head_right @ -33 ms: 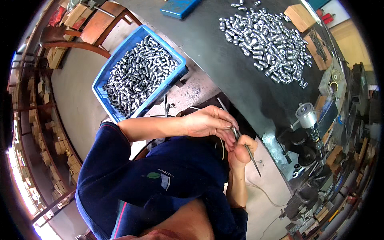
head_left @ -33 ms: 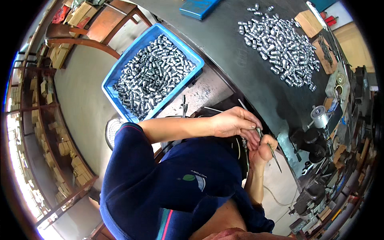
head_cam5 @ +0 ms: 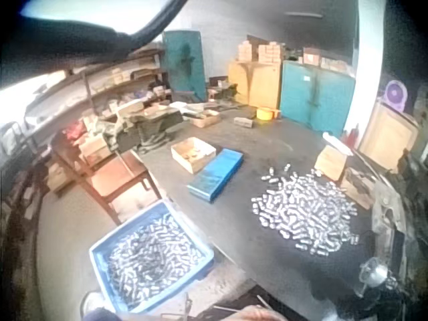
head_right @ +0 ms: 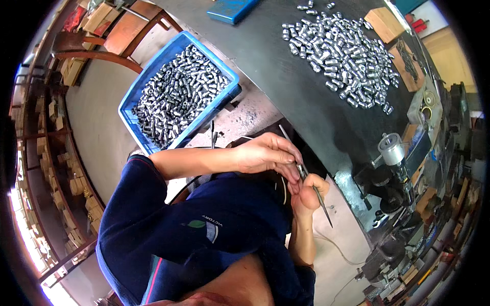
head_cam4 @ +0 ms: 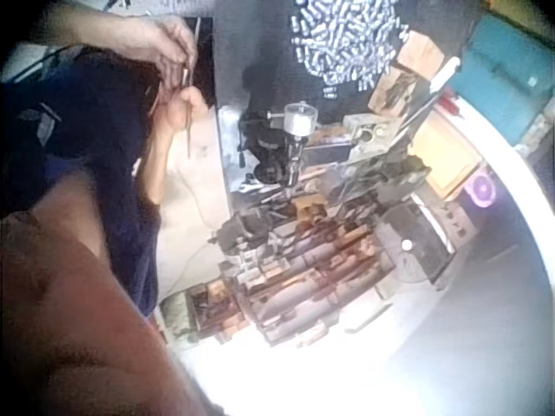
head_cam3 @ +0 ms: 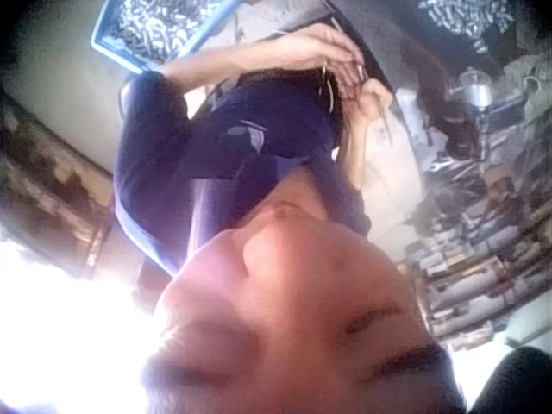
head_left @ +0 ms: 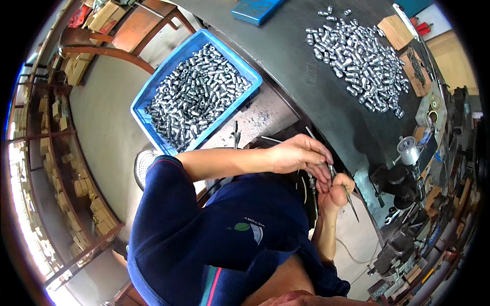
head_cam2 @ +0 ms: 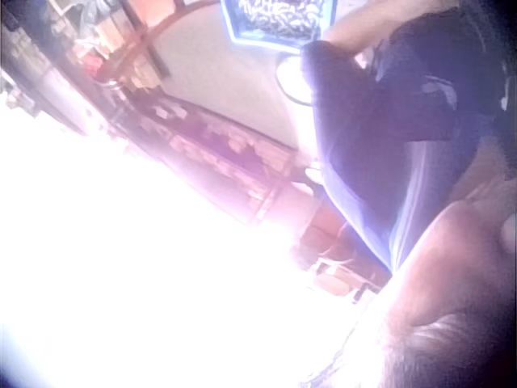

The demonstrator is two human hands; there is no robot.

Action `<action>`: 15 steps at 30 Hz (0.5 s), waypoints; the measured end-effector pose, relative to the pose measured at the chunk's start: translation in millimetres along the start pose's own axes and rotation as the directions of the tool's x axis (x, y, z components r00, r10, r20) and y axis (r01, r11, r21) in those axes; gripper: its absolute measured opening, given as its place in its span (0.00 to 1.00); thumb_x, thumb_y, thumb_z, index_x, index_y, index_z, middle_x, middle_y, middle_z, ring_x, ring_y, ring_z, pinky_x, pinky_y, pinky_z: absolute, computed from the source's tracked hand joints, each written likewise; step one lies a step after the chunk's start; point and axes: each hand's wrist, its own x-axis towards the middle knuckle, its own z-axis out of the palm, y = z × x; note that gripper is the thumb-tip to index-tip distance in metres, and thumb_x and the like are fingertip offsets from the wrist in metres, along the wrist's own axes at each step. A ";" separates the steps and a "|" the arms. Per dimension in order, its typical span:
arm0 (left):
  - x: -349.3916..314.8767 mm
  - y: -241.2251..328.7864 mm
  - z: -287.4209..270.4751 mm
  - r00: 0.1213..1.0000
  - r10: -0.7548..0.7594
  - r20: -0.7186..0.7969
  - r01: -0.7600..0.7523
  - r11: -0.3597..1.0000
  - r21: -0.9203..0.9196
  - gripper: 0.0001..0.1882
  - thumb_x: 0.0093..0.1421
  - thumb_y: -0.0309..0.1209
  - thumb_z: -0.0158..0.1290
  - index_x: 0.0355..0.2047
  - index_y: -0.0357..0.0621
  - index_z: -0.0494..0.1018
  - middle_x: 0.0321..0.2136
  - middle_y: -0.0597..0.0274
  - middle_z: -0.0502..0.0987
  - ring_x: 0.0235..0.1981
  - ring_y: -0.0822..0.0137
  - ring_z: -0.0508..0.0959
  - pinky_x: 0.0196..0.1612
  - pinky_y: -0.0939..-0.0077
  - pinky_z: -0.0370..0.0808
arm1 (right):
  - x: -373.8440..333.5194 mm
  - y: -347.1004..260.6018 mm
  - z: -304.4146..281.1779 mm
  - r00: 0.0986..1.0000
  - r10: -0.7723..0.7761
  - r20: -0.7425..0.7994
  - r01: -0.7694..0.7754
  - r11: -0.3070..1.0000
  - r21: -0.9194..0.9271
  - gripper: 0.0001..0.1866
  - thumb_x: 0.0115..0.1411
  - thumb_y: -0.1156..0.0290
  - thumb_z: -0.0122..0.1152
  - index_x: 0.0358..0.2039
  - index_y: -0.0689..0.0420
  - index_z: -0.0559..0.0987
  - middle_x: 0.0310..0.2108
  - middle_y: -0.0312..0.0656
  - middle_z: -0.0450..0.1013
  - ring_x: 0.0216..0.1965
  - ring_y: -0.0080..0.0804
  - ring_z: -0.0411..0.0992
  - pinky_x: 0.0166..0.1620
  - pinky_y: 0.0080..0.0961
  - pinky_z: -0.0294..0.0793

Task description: The person repeatedly picks small metallic cylindrical parts from a blue bin, holds each part, and sprays it with a handheld spray gun. After spraying, the person places the part onto a growing pile on the table. The process is repeated continuously throughout the clip.

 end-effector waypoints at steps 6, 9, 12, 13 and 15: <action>-55.8 71.1 -26.7 0.923 0.362 -0.130 -0.157 0.665 0.730 0.10 0.56 0.21 0.49 0.39 0.32 0.73 0.34 0.51 0.79 0.36 0.63 0.80 0.42 0.73 0.77 | -2.4 -0.2 -3.0 0.995 0.008 0.104 -0.014 0.999 0.051 0.19 0.48 0.73 0.51 0.10 0.53 0.51 0.10 0.35 0.51 0.13 0.23 0.51 0.17 0.16 0.45; -106.8 114.2 -75.9 0.801 0.541 -0.257 0.274 0.050 0.960 0.10 0.54 0.25 0.52 0.37 0.36 0.76 0.31 0.54 0.79 0.34 0.66 0.80 0.39 0.74 0.76 | -0.5 0.7 -2.0 0.993 0.037 0.109 -0.042 0.998 0.039 0.19 0.48 0.74 0.51 0.10 0.53 0.51 0.10 0.35 0.51 0.13 0.22 0.51 0.17 0.17 0.46; -154.3 124.2 -133.0 0.685 0.619 -0.384 0.553 -0.099 0.827 0.11 0.52 0.27 0.53 0.36 0.37 0.76 0.30 0.53 0.79 0.30 0.65 0.80 0.36 0.73 0.76 | 0.8 4.7 0.2 0.994 0.060 0.096 -0.064 0.997 0.034 0.19 0.47 0.75 0.50 0.10 0.53 0.51 0.10 0.35 0.51 0.13 0.22 0.51 0.16 0.17 0.47; -164.6 120.7 -146.2 0.702 0.590 -0.400 0.569 -0.126 0.813 0.12 0.51 0.28 0.54 0.36 0.37 0.76 0.30 0.53 0.79 0.30 0.64 0.80 0.36 0.73 0.76 | 1.4 5.3 0.4 0.991 0.066 0.117 -0.071 0.997 0.041 0.19 0.47 0.75 0.50 0.10 0.53 0.51 0.10 0.35 0.51 0.13 0.22 0.51 0.16 0.17 0.47; -179.1 109.5 -173.1 0.731 0.527 -0.432 0.593 -0.179 0.785 0.13 0.49 0.29 0.55 0.35 0.38 0.76 0.30 0.52 0.79 0.29 0.62 0.80 0.36 0.73 0.76 | 2.1 5.3 -0.2 0.985 0.075 0.158 -0.084 0.995 0.053 0.18 0.47 0.75 0.50 0.10 0.54 0.52 0.10 0.35 0.51 0.13 0.22 0.52 0.16 0.17 0.47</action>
